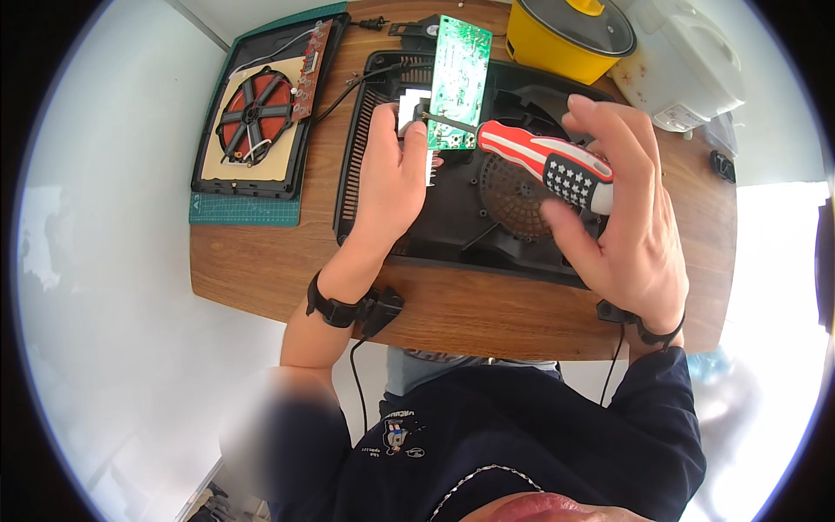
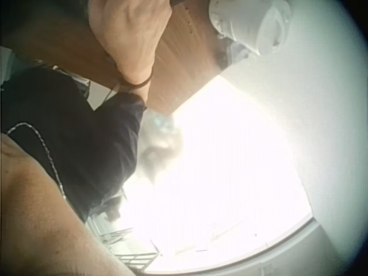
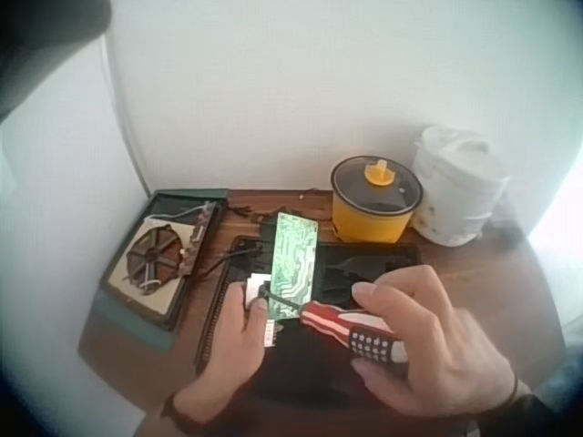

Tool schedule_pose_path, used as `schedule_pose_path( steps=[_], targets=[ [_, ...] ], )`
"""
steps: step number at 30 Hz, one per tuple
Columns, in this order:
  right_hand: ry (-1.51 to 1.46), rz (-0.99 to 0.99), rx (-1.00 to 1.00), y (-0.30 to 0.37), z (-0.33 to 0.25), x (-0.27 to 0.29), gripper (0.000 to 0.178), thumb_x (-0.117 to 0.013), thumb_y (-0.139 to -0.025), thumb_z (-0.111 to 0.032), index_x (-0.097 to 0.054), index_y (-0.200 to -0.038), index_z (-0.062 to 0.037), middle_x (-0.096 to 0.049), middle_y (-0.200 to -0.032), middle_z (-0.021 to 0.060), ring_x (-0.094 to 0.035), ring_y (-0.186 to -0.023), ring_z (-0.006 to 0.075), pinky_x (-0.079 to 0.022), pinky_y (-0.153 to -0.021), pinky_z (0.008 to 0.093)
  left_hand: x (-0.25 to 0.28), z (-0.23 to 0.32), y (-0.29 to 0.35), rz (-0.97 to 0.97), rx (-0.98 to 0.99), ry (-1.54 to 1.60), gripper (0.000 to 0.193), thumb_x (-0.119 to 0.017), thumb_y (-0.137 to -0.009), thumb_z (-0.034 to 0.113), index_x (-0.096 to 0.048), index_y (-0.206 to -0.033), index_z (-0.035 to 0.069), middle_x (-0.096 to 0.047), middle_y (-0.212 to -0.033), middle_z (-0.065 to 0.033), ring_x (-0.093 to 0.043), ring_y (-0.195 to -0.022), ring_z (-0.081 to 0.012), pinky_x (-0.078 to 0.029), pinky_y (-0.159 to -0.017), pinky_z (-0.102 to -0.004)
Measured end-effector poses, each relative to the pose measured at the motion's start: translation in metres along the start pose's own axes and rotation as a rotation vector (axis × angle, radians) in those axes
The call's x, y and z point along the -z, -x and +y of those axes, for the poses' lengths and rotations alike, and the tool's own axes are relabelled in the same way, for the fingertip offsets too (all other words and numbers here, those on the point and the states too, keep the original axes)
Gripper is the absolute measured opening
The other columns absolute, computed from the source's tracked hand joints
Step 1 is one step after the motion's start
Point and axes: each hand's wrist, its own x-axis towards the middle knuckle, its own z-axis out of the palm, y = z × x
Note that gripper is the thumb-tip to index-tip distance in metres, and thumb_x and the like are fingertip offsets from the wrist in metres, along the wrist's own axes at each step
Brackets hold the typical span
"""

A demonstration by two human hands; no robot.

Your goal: The person attaches a metal heatsink to a green circuit board using a screwdriver. They then place the assembly into a black plastic housing and secure it with screws.

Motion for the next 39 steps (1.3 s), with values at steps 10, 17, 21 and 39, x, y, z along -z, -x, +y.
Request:
schedule_pose_path(
  steps=[10,17,21,39],
  targets=[
    [0.065,-0.024,-0.009,-0.003,-0.006,0.006,0.067,-0.076,-0.09,-0.031,-0.049,-0.143,-0.0014,-0.065,-0.111,0.0169,-0.065,-0.094,0.0292,-0.054,-0.082,0.0368,-0.003,-0.001,0.002,0.0,0.0,-0.019,0.021,-0.048,-0.108,0.014,-0.046,-0.12,-0.003,-0.063,-0.095,-0.0112,-0.065,-0.075,-0.0151,-0.059,-0.07,-0.0318],
    [0.02,0.018,0.012,0.0,-0.005,-0.001,0.067,-0.077,-0.088,-0.031,-0.05,-0.143,-0.0016,-0.066,-0.113,0.0181,-0.066,-0.093,0.0297,-0.055,-0.082,0.0378,-0.002,-0.001,0.001,-0.001,-0.011,-0.028,0.021,-0.048,-0.107,0.014,-0.047,-0.12,-0.003,-0.063,-0.094,-0.0111,-0.066,-0.076,-0.0155,-0.058,-0.068,-0.0321],
    [0.029,-0.086,-0.113,-0.002,-0.013,0.009,0.064,-0.08,-0.083,-0.011,-0.052,-0.14,-0.0007,-0.065,-0.117,0.0186,-0.065,-0.094,0.0296,-0.055,-0.082,0.038,-0.001,-0.003,0.002,0.009,-0.013,-0.034,0.02,-0.049,-0.107,0.013,-0.047,-0.12,-0.003,-0.063,-0.094,-0.0105,-0.065,-0.075,-0.0155,-0.056,-0.067,-0.0319],
    [0.031,-0.139,-0.087,0.003,-0.012,0.015,0.063,-0.075,-0.087,-0.016,-0.048,-0.141,0.0005,-0.063,-0.109,0.0187,-0.064,-0.089,0.0314,-0.053,-0.082,0.0372,-0.003,-0.002,0.002,0.006,-0.031,-0.041,0.02,-0.05,-0.107,0.014,-0.047,-0.118,-0.002,-0.062,-0.092,-0.0101,-0.063,-0.073,-0.0147,-0.055,-0.066,-0.0309]
  ],
)
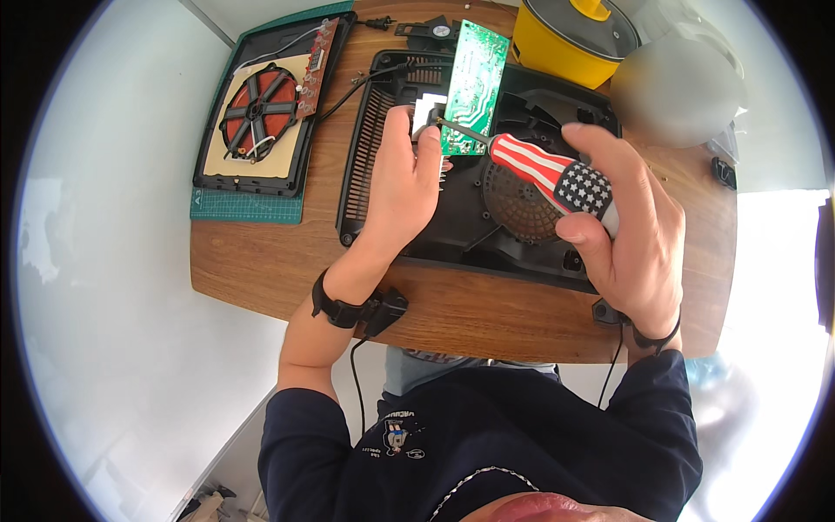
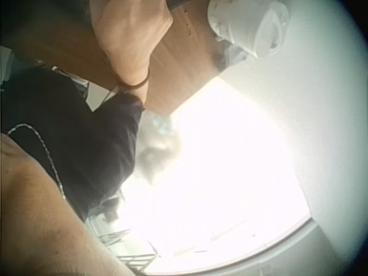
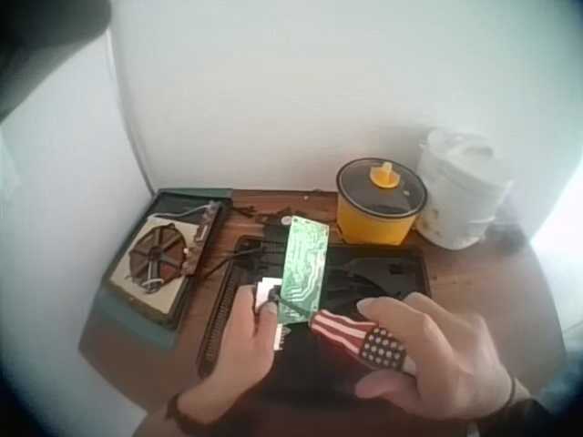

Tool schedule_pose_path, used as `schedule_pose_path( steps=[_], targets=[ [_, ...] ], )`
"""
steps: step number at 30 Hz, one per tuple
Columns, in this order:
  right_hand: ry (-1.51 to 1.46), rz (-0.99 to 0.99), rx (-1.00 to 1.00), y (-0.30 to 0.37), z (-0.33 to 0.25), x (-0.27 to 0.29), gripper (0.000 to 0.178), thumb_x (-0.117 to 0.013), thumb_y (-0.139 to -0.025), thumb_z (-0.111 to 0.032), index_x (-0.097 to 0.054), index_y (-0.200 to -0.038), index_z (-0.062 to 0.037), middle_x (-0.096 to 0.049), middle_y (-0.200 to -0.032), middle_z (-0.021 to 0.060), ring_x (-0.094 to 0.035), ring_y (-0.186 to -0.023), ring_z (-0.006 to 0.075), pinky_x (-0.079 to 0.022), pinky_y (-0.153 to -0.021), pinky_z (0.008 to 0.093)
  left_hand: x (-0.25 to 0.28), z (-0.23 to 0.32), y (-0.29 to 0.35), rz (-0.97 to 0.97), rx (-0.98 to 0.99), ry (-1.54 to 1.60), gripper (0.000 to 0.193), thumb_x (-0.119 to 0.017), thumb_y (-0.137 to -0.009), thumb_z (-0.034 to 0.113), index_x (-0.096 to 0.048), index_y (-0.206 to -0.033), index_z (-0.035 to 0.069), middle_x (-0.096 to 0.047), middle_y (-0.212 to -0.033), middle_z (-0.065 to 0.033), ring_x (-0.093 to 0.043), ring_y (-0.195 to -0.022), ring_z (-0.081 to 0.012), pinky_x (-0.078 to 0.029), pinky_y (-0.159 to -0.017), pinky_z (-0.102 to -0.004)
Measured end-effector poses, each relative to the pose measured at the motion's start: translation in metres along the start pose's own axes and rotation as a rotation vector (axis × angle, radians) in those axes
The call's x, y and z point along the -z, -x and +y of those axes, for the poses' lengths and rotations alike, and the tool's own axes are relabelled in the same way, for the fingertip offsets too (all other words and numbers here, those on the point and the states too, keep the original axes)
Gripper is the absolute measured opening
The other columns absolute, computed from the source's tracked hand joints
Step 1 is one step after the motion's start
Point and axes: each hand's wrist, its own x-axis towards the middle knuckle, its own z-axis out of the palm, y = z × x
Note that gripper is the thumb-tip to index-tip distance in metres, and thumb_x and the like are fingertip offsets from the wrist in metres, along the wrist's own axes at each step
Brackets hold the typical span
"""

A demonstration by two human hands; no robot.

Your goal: The person attaches a metal heatsink to a green circuit board using a screwdriver. They then place the assembly into a black plastic housing and secure it with screws.

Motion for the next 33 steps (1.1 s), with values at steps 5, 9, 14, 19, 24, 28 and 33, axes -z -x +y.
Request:
schedule_pose_path(
  steps=[5,9,14,19,24,28,33],
  targets=[
    [-0.009,0.102,0.09,-0.003,0.001,-0.008,0.064,-0.08,-0.082,-0.016,-0.05,-0.138,-0.0004,-0.062,-0.104,0.017,-0.063,-0.085,0.0315,-0.054,-0.077,0.037,0.0,-0.001,-0.001,0.005,-0.002,0.003,0.019,-0.049,-0.107,0.013,-0.047,-0.118,-0.002,-0.062,-0.092,-0.0101,-0.063,-0.073,-0.0147,-0.054,-0.066,-0.031],
    [0.032,0.074,0.006,0.0,0.0,-0.007,0.063,-0.085,-0.079,-0.021,-0.056,-0.131,-0.0005,-0.063,-0.104,0.0152,-0.064,-0.081,0.0303,-0.054,-0.075,0.0367,0.0,-0.002,-0.001,-0.005,-0.022,-0.015,0.02,-0.049,-0.107,0.014,-0.047,-0.118,-0.002,-0.063,-0.092,-0.0107,-0.064,-0.073,-0.0153,-0.055,-0.066,-0.0312],
    [0.006,0.13,0.01,-0.005,0.0,-0.004,0.064,-0.086,-0.079,-0.022,-0.056,-0.131,-0.0004,-0.065,-0.1,0.0142,-0.066,-0.082,0.0292,-0.054,-0.074,0.0361,0.004,0.003,-0.001,-0.039,0.047,-0.028,0.025,-0.047,-0.108,0.013,-0.047,-0.127,-0.004,-0.067,-0.11,-0.0119,-0.068,-0.087,-0.012,-0.059,-0.076,-0.0284],
    [0.16,0.129,0.048,-0.004,0.003,-0.007,0.06,-0.084,-0.081,-0.026,-0.056,-0.13,-0.0063,-0.06,-0.097,0.0101,-0.064,-0.079,0.0289,-0.053,-0.063,0.0357,0.002,0.004,0.001,-0.03,0.025,-0.023,0.026,-0.047,-0.108,0.013,-0.047,-0.128,-0.004,-0.066,-0.11,-0.012,-0.068,-0.088,-0.0115,-0.058,-0.075,-0.028],
    [0.016,0.197,0.088,-0.009,0.006,-0.007,0.049,-0.077,-0.089,-0.019,-0.055,-0.13,-0.0043,-0.059,-0.107,0.0153,-0.065,-0.085,0.0307,-0.054,-0.066,0.0365,0.003,0.003,0.0,-0.03,0.028,-0.026,0.025,-0.047,-0.108,0.014,-0.047,-0.127,-0.004,-0.066,-0.109,-0.0117,-0.067,-0.087,-0.0112,-0.058,-0.074,-0.0277],
    [0.032,0.153,0.076,-0.004,0.008,-0.012,0.047,-0.077,-0.086,-0.011,-0.056,-0.127,-0.0036,-0.059,-0.111,0.0161,-0.065,-0.087,0.0327,-0.056,-0.069,0.0374,0.002,0.001,0.0,-0.005,-0.002,-0.017,0.022,-0.049,-0.107,0.015,-0.047,-0.12,-0.003,-0.066,-0.101,-0.0141,-0.069,-0.08,-0.0187,-0.059,-0.071,-0.0325],
    [-0.116,0.232,-0.001,-0.008,0.001,-0.014,0.046,-0.083,-0.081,-0.01,-0.059,-0.12,-0.0048,-0.061,-0.103,0.0117,-0.065,-0.079,0.0325,-0.057,-0.072,0.0378,0.003,0.002,0.0,-0.025,0.027,-0.022,0.022,-0.048,-0.109,0.014,-0.048,-0.122,-0.003,-0.066,-0.106,-0.01,-0.066,-0.083,-0.0106,-0.058,-0.073,-0.0274]
  ],
)
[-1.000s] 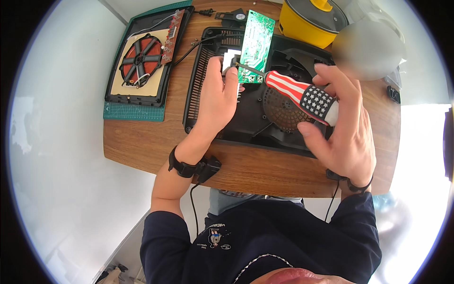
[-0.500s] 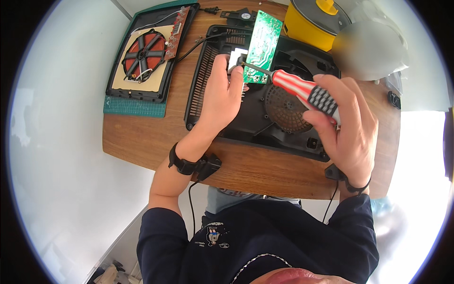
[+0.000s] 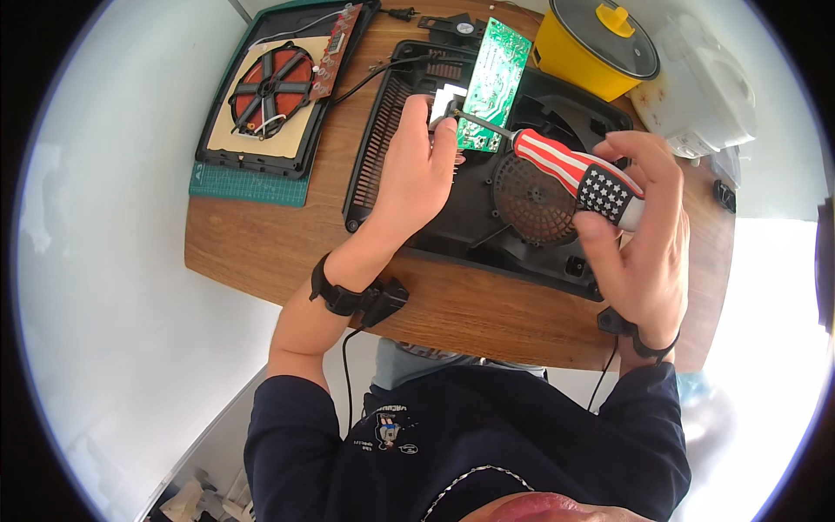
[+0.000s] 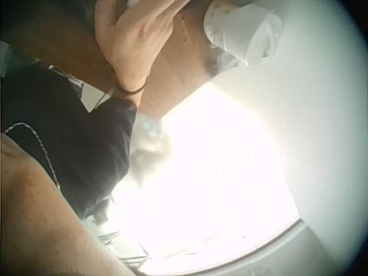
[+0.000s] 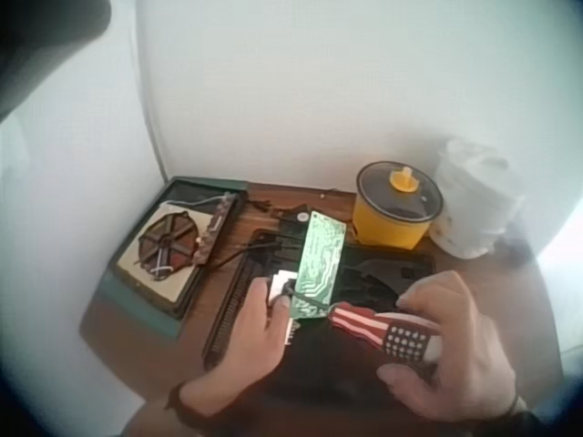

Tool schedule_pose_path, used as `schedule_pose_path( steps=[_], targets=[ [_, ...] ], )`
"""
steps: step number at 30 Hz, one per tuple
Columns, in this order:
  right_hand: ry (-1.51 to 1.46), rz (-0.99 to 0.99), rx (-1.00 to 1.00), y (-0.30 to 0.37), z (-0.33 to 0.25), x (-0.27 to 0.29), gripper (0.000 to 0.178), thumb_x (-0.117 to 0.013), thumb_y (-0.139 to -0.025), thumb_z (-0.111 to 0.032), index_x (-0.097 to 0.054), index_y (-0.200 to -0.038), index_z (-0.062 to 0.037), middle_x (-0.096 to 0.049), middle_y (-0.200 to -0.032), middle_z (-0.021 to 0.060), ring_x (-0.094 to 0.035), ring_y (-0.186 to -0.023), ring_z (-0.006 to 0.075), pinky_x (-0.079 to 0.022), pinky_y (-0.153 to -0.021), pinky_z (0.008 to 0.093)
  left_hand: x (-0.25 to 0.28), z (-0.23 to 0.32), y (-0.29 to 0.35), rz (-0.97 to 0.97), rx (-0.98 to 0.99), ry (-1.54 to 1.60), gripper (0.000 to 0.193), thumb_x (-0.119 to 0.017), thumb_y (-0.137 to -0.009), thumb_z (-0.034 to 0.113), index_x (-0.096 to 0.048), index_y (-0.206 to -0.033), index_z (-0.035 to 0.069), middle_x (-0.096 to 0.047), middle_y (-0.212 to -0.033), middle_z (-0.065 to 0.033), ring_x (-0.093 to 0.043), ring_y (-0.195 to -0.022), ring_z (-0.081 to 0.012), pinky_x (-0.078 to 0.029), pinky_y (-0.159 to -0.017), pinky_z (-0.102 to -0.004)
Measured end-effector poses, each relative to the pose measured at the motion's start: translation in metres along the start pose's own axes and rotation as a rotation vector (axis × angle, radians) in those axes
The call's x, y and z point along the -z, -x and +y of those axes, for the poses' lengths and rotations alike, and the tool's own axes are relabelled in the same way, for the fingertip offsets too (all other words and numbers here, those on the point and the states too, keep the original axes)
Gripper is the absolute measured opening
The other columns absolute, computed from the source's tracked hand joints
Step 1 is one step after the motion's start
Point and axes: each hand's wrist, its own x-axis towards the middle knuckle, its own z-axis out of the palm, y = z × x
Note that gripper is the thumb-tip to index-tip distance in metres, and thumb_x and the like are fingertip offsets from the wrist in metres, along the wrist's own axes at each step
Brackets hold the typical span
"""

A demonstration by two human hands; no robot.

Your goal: The person attaches a metal heatsink to a green circuit board using a screwdriver. They then place the assembly into a black plastic housing and secure it with screws.

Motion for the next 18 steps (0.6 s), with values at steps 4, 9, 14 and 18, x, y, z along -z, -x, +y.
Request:
schedule_pose_path(
  steps=[4,9,14,18],
  targets=[
    [0.133,-0.008,0.058,0.003,-0.001,0.0,0.047,-0.082,-0.086,-0.017,-0.057,-0.123,-0.0025,-0.062,-0.102,0.0131,-0.065,-0.084,0.0322,-0.056,-0.075,0.0367,-0.001,-0.001,0.001,-0.004,-0.005,-0.002,0.021,-0.047,-0.109,0.014,-0.048,-0.122,-0.003,-0.065,-0.106,-0.01,-0.066,-0.083,-0.0106,-0.058,-0.073,-0.0274],
    [0.095,-0.038,0.074,-0.002,0.006,0.005,0.048,-0.079,-0.088,-0.015,-0.054,-0.128,-0.0026,-0.061,-0.11,0.016,-0.065,-0.087,0.0273,-0.054,-0.066,0.0353,0.001,0.0,0.001,-0.004,-0.008,-0.044,0.021,-0.047,-0.109,0.014,-0.049,-0.122,-0.003,-0.065,-0.106,-0.0103,-0.066,-0.083,-0.0107,-0.058,-0.074,-0.0278],
    [0.163,-0.078,0.023,0.003,0.002,0.005,0.049,-0.079,-0.085,-0.011,-0.056,-0.127,-0.003,-0.06,-0.114,0.0136,-0.065,-0.084,0.0301,-0.055,-0.069,0.0368,-0.002,0.002,0.002,-0.01,0.008,-0.023,0.021,-0.047,-0.109,0.014,-0.049,-0.121,-0.003,-0.065,-0.106,-0.0105,-0.066,-0.083,-0.0109,-0.058,-0.075,-0.028],
    [0.079,-0.082,-0.01,0.0,0.003,0.007,0.051,-0.082,-0.083,-0.009,-0.056,-0.127,-0.0042,-0.061,-0.112,0.0131,-0.068,-0.087,0.0324,-0.056,-0.072,0.0384,-0.001,0.002,0.001,-0.004,-0.001,-0.017,0.021,-0.047,-0.109,0.015,-0.048,-0.121,-0.003,-0.066,-0.106,-0.011,-0.066,-0.083,-0.011,-0.058,-0.074,-0.0279]
  ],
)
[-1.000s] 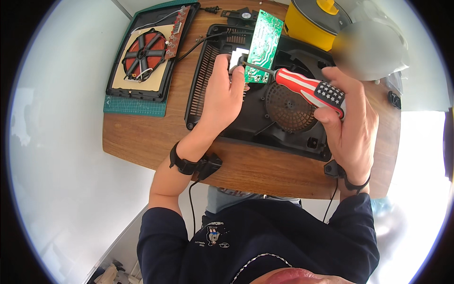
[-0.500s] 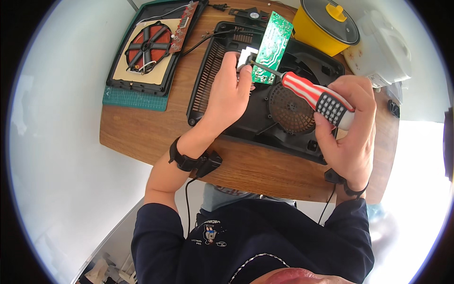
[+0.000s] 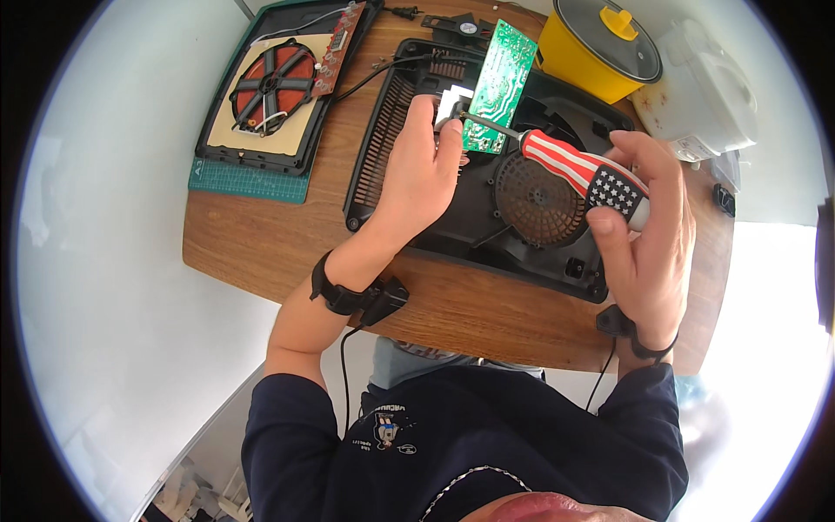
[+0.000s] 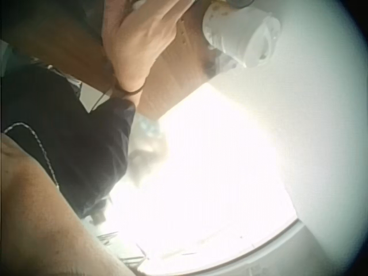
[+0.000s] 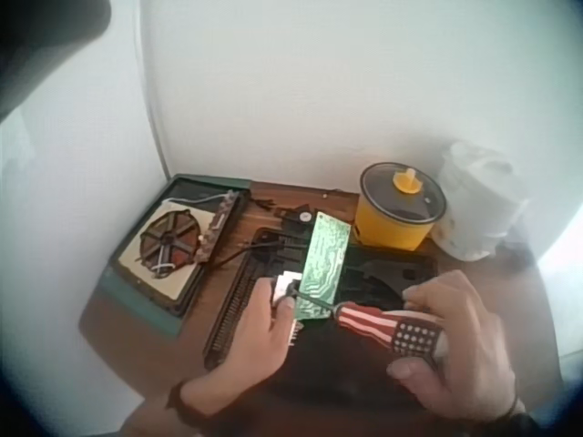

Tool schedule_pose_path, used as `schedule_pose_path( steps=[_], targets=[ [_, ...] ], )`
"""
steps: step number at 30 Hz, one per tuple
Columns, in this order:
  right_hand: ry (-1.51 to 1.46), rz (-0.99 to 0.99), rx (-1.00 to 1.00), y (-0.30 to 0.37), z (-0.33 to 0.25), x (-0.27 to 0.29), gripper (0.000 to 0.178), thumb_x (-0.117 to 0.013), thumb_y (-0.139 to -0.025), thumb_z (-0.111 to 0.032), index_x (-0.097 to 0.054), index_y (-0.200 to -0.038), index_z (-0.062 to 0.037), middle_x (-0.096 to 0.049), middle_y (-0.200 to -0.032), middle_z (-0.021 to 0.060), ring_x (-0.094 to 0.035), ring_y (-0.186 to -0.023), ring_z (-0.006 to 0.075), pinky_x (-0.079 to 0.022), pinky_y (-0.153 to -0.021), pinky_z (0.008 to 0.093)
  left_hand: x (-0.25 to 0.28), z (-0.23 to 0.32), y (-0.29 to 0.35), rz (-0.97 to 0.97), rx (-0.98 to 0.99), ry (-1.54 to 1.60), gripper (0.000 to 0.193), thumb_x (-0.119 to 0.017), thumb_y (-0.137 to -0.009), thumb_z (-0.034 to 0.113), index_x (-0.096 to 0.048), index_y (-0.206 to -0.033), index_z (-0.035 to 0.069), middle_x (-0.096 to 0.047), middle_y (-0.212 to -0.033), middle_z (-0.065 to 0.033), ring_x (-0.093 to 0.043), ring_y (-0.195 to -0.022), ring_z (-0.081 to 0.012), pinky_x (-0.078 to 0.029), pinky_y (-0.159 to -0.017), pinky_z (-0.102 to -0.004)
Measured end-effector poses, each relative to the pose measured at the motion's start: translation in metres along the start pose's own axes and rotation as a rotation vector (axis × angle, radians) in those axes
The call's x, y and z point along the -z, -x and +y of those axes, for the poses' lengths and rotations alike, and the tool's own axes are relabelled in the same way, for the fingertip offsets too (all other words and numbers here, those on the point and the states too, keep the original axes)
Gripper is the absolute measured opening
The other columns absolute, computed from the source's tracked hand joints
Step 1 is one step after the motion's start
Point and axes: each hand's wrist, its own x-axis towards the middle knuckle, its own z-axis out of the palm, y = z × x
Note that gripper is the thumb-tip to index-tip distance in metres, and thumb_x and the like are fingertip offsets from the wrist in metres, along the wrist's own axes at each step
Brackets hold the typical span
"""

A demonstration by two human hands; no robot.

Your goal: The person attaches a metal heatsink to a green circuit board using a screwdriver. They then place the assembly into a black plastic housing and secure it with screws.

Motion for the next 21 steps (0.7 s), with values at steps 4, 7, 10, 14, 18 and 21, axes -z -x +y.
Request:
schedule_pose_path(
  steps=[4,7,10,14,18,21],
  targets=[
    [0.021,0.048,0.056,0.001,0.004,-0.004,0.051,-0.081,-0.085,-0.017,-0.056,-0.128,-0.0042,-0.062,-0.109,0.0142,-0.069,-0.086,0.0312,-0.056,-0.071,0.0365,0.0,0.0,0.001,-0.01,0.01,-0.011,0.022,-0.047,-0.109,0.015,-0.048,-0.121,-0.003,-0.066,-0.106,-0.0112,-0.067,-0.083,-0.011,-0.058,-0.074,-0.0278],
    [0.092,0.03,-0.022,0.002,0.0,-0.002,0.047,-0.08,-0.085,-0.011,-0.058,-0.126,-0.0048,-0.061,-0.112,0.0137,-0.069,-0.085,0.032,-0.056,-0.069,0.0352,0.0,0.001,0.001,-0.004,0.001,-0.003,0.022,-0.047,-0.109,0.015,-0.048,-0.121,-0.003,-0.066,-0.106,-0.0113,-0.067,-0.083,-0.011,-0.058,-0.073,-0.0276],
    [0.059,0.112,-0.015,-0.003,0.0,-0.006,0.04,-0.08,-0.086,-0.017,-0.062,-0.121,-0.0061,-0.063,-0.103,0.0106,-0.067,-0.082,0.0321,-0.056,-0.068,0.035,-0.001,0.0,-0.001,-0.004,0.004,0.001,0.022,-0.048,-0.109,0.015,-0.048,-0.122,-0.003,-0.066,-0.106,-0.0112,-0.067,-0.083,-0.011,-0.058,-0.073,-0.0275],
    [0.083,0.0,-0.012,-0.002,-0.008,0.001,0.039,-0.079,-0.088,-0.024,-0.063,-0.119,-0.0068,-0.063,-0.099,0.0101,-0.066,-0.082,0.0308,-0.055,-0.069,0.0363,0.0,-0.001,0.002,0.002,-0.011,-0.016,0.022,-0.048,-0.109,0.015,-0.048,-0.122,-0.003,-0.066,-0.106,-0.0108,-0.066,-0.084,-0.0108,-0.058,-0.074,-0.0275],
    [0.147,0.033,-0.056,-0.002,-0.002,-0.003,0.035,-0.078,-0.089,-0.015,-0.063,-0.12,-0.0074,-0.061,-0.103,0.0109,-0.065,-0.081,0.0305,-0.054,-0.067,0.0376,0.0,-0.001,0.0,0.006,-0.024,-0.02,0.022,-0.048,-0.109,0.015,-0.048,-0.123,-0.003,-0.066,-0.106,-0.0103,-0.066,-0.084,-0.0108,-0.058,-0.073,-0.0275],
    [0.071,0.112,0.017,-0.005,0.0,-0.005,0.037,-0.079,-0.089,-0.021,-0.062,-0.119,-0.0072,-0.063,-0.094,0.0088,-0.064,-0.076,0.029,-0.054,-0.064,0.0359,0.0,-0.002,0.001,0.009,-0.017,-0.032,0.022,-0.048,-0.109,0.015,-0.049,-0.122,-0.003,-0.066,-0.105,-0.0102,-0.067,-0.084,-0.0111,-0.057,-0.073,-0.0277]
  ],
)
